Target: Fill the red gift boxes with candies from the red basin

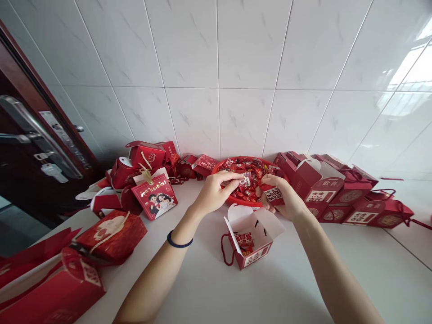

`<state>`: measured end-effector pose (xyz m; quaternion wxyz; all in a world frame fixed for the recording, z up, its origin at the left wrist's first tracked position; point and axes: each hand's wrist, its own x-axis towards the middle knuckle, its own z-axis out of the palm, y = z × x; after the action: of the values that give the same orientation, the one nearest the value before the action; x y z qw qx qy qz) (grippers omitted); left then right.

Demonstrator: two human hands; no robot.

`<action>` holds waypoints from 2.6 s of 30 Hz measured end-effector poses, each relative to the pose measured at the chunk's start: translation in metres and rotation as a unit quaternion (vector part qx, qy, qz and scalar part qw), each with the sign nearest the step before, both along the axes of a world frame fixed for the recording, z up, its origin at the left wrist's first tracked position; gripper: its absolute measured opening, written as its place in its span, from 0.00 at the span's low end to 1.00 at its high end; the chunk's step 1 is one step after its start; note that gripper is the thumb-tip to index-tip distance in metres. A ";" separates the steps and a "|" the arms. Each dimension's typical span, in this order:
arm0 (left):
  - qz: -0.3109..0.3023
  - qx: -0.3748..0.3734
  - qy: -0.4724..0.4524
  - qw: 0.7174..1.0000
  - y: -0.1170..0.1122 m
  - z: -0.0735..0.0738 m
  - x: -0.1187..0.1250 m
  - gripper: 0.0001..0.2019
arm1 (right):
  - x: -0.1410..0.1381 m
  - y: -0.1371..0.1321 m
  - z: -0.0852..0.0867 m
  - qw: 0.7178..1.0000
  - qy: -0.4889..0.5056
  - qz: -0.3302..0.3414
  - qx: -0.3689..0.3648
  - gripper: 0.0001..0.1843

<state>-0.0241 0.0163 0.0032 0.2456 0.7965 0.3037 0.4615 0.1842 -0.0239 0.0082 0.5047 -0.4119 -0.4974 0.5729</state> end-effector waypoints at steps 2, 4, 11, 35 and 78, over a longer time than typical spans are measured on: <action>0.000 0.013 0.008 1.000 0.001 -0.002 0.001 0.12 | 0.001 0.002 -0.001 0.997 0.070 0.016 -0.015 0.12; -0.001 0.022 0.014 1.000 0.001 -0.004 0.003 0.13 | 0.000 0.003 -0.002 0.995 0.093 0.019 -0.013 0.11; -0.006 0.017 -0.003 1.000 -0.006 -0.002 0.009 0.12 | -0.005 0.000 -0.004 0.993 0.022 -0.050 0.100 0.12; -0.073 -0.038 0.028 0.996 -0.018 0.008 0.010 0.21 | 0.007 -0.019 0.014 0.969 -0.109 -0.085 0.207 0.14; -0.055 -0.206 -0.200 0.956 -0.014 0.002 0.015 0.19 | 0.012 -0.015 0.008 0.980 -0.099 -0.030 0.173 0.15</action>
<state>-0.0095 0.0018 0.0056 0.4853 0.6352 0.2930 0.5245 0.1957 -0.0390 0.0162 0.5335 -0.3875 -0.6238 0.4195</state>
